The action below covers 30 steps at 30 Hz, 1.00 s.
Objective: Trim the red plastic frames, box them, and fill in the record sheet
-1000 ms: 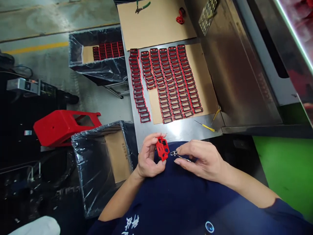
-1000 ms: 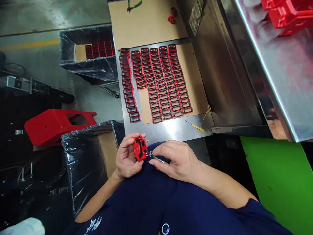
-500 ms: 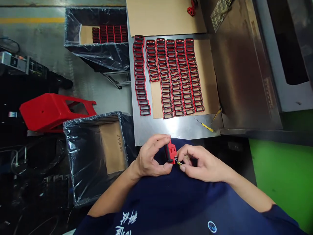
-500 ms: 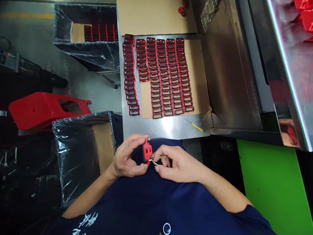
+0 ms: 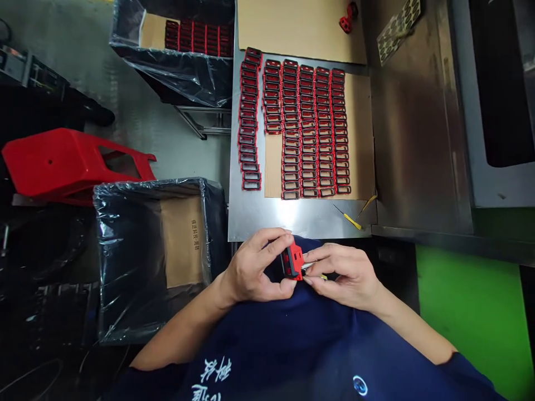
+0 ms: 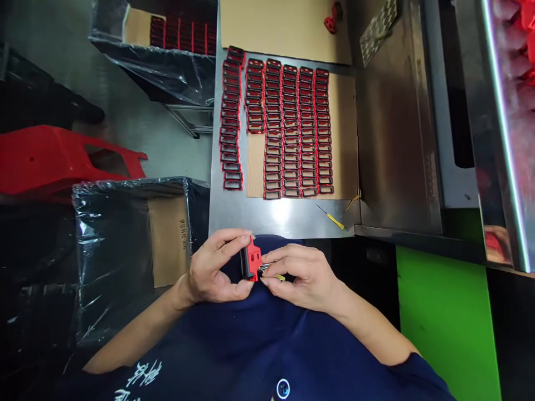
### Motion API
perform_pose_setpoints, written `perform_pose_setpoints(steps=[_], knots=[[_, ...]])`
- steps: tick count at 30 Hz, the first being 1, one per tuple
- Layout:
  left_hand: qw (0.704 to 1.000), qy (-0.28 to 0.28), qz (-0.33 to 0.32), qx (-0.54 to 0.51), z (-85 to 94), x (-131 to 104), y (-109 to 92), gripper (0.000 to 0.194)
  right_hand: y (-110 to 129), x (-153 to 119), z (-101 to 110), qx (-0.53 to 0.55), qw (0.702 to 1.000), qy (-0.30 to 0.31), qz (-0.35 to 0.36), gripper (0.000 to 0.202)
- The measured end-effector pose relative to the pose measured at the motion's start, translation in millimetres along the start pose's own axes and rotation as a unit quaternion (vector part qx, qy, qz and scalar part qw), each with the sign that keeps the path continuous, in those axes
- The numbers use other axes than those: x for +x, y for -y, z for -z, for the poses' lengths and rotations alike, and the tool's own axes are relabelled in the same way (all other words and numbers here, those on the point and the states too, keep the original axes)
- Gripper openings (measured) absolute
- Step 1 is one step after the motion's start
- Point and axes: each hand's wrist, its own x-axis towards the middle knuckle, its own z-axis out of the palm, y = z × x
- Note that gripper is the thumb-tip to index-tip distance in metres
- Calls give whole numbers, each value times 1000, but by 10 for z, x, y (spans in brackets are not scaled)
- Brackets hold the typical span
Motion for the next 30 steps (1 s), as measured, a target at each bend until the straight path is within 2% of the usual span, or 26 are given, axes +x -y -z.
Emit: perform_pose_setpoints(steps=[3, 5, 11, 16, 19, 24, 30], knots=[[1000, -27, -1, 9, 65, -81, 7, 67, 6, 50, -123, 36, 999, 2, -30, 18], [999, -48, -4, 14, 132, -159, 20, 64, 11, 112, -218, 47, 998, 23, -26, 22], [993, -104, 41, 41, 418, -489, 43, 62, 98, 383, -505, 41, 987, 154, -25, 14], [986, -128, 76, 79, 574, -745, -73, 64, 127, 554, -650, 45, 970, 239, -21, 7], [972, -169, 104, 124, 506, -865, -212, 65, 52, 607, -645, 40, 961, 272, 21, 8], [938, -240, 155, 197, 200, -984, -497, 66, -88, 666, -561, 62, 934, 333, 110, 10], [904, -289, 193, 248, -113, -1047, -776, 68, -132, 660, -482, 78, 894, 414, 149, 9]])
